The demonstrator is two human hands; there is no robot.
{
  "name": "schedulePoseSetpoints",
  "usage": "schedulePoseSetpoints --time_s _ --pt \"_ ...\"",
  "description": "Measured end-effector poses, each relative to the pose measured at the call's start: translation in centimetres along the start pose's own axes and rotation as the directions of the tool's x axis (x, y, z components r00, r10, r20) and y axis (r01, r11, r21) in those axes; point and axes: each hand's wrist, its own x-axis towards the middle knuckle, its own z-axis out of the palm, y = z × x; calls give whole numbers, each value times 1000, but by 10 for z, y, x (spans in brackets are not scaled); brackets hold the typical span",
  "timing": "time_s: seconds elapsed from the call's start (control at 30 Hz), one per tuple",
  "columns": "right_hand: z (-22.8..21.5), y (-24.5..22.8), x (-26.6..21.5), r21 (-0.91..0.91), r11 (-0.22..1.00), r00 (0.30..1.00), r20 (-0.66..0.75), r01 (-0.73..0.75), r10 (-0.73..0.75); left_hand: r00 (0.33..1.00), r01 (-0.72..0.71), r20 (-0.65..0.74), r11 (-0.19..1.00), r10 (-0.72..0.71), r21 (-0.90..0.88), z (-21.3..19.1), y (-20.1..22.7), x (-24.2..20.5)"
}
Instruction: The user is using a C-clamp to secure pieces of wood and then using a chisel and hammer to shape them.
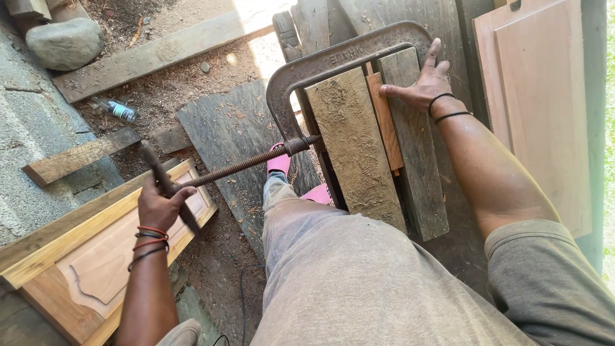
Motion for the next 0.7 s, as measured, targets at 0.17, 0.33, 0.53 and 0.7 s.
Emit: schedulePoseSetpoints --time_s 0.17,0.33,0.53,0.7 --pt "-7 -11 -12 6 999 999 22 -35 35 895 -335 -322 942 308 -27 24 -14 -14" --pt "-2 -5 -8 -16 1000 1000 -1 -1 1 939 -284 -128 509 318 -813 6 -6 -7" --pt "-3 -4 -8 11 1000 1000 -3 1 -1 813 535 270 479 -516 -696 -32 2 13" --pt "-4 -5 -10 8 1000 1000 -12 27 -27 543 776 441 627 -715 62 -27 43 44"
